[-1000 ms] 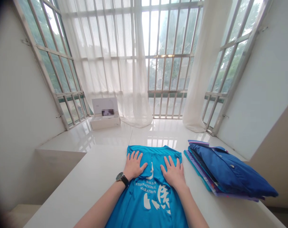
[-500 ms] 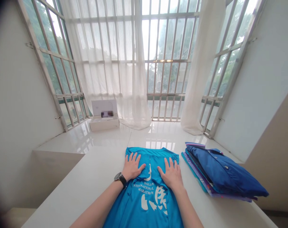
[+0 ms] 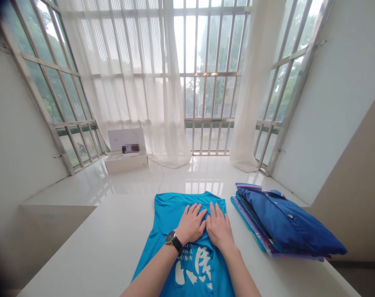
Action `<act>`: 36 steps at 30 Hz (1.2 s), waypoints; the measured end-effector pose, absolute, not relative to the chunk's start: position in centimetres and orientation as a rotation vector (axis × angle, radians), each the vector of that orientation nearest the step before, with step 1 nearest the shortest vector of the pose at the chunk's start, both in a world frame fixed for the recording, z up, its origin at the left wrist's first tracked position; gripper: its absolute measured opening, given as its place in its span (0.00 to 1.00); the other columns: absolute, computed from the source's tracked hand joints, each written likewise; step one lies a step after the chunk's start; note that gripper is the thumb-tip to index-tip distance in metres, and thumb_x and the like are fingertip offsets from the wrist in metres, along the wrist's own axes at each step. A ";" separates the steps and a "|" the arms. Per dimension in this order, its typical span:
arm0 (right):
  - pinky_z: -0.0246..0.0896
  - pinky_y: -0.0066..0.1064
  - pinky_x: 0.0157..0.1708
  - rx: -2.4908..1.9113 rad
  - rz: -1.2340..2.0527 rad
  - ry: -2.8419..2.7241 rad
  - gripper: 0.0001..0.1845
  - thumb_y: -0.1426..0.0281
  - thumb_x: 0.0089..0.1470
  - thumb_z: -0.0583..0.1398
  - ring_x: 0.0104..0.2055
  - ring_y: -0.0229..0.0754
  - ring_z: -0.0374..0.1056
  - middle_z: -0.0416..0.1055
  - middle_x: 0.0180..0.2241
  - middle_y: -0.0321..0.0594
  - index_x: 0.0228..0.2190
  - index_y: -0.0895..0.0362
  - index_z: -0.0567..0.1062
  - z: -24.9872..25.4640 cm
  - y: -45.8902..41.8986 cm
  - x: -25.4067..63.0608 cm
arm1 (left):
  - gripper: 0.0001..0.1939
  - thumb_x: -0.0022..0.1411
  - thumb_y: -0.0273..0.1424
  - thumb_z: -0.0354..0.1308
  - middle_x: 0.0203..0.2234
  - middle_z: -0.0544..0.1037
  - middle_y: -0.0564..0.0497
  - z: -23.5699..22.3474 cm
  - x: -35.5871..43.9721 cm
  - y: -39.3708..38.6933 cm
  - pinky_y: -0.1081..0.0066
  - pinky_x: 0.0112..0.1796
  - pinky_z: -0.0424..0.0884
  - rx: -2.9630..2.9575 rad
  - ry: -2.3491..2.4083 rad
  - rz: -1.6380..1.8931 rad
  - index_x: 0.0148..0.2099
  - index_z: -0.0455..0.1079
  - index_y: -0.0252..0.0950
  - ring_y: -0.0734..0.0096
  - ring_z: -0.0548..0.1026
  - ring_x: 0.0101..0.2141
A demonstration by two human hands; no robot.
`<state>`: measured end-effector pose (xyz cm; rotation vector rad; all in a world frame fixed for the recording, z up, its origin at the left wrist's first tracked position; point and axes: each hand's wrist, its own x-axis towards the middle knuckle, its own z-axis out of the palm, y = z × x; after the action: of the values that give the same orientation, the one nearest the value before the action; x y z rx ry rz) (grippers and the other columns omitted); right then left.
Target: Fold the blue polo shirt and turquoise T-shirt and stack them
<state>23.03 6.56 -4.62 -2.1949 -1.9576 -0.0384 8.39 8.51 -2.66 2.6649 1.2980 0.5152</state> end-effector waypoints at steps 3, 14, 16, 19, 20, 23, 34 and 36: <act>0.45 0.44 0.66 -2.198 -0.048 -1.886 0.35 0.62 0.65 0.41 0.71 0.49 0.44 0.47 0.70 0.54 0.68 0.64 0.47 -4.9 6.9 23.6 | 0.29 0.71 0.46 0.38 0.68 0.58 0.44 -2.8 8.1 8.5 0.44 0.64 0.48 2.642 1.313 0.511 0.68 0.58 0.42 0.52 0.54 0.67; 0.49 0.47 0.64 -2.129 0.042 -1.658 0.34 0.56 0.63 0.42 0.67 0.53 0.54 0.60 0.65 0.52 0.60 0.61 0.67 -6.4 8.6 26.7 | 0.32 0.71 0.47 0.36 0.69 0.54 0.43 -1.6 8.1 8.0 0.43 0.65 0.44 2.584 1.326 0.431 0.70 0.54 0.40 0.50 0.50 0.68; 0.53 0.43 0.63 -2.074 -0.006 -1.635 0.31 0.62 0.63 0.41 0.64 0.50 0.58 0.64 0.62 0.52 0.58 0.61 0.69 -6.3 8.8 27.5 | 0.32 0.71 0.47 0.36 0.69 0.54 0.43 -1.6 8.0 8.1 0.43 0.65 0.43 2.584 1.319 0.428 0.70 0.54 0.40 0.50 0.49 0.68; 0.57 0.42 0.60 -2.032 -0.058 -1.585 0.28 0.67 0.60 0.44 0.59 0.51 0.64 0.70 0.55 0.56 0.53 0.63 0.72 -6.3 9.0 28.9 | 0.33 0.71 0.48 0.35 0.69 0.54 0.43 -1.7 8.0 8.2 0.42 0.65 0.43 2.573 1.312 0.423 0.71 0.53 0.40 0.50 0.49 0.68; 0.58 0.43 0.59 -2.029 -0.069 -1.565 0.27 0.67 0.60 0.45 0.57 0.53 0.65 0.71 0.53 0.57 0.52 0.64 0.73 -6.3 9.1 29.3 | 0.33 0.71 0.48 0.34 0.69 0.53 0.43 -1.7 8.0 8.2 0.41 0.65 0.43 2.569 1.309 0.420 0.71 0.53 0.39 0.49 0.48 0.68; 0.61 0.44 0.55 -2.024 -0.083 -1.514 0.26 0.66 0.58 0.47 0.53 0.56 0.68 0.73 0.50 0.60 0.47 0.65 0.76 -6.5 9.2 30.2 | 0.33 0.71 0.48 0.34 0.70 0.53 0.42 -1.7 8.0 8.2 0.41 0.65 0.42 2.570 1.299 0.417 0.71 0.53 0.39 0.49 0.48 0.68; 0.64 0.40 0.45 -2.025 -0.076 -1.457 0.20 0.65 0.57 0.46 0.42 0.53 0.71 0.75 0.36 0.54 0.32 0.58 0.76 -6.2 9.0 30.8 | 0.33 0.71 0.48 0.34 0.70 0.53 0.43 -1.9 8.0 8.3 0.41 0.65 0.43 2.562 1.300 0.421 0.71 0.53 0.40 0.49 0.48 0.68; 0.63 0.41 0.45 -2.033 -0.072 -1.452 0.18 0.65 0.56 0.47 0.42 0.54 0.71 0.74 0.35 0.54 0.31 0.57 0.75 -6.2 9.0 30.6 | 0.33 0.71 0.48 0.34 0.70 0.53 0.43 -1.9 8.0 8.3 0.41 0.65 0.42 2.558 1.301 0.422 0.71 0.53 0.40 0.49 0.48 0.68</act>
<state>30.63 8.98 -6.20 -2.0327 -1.4518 -0.0722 8.02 8.25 -1.86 2.5578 1.3014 0.4222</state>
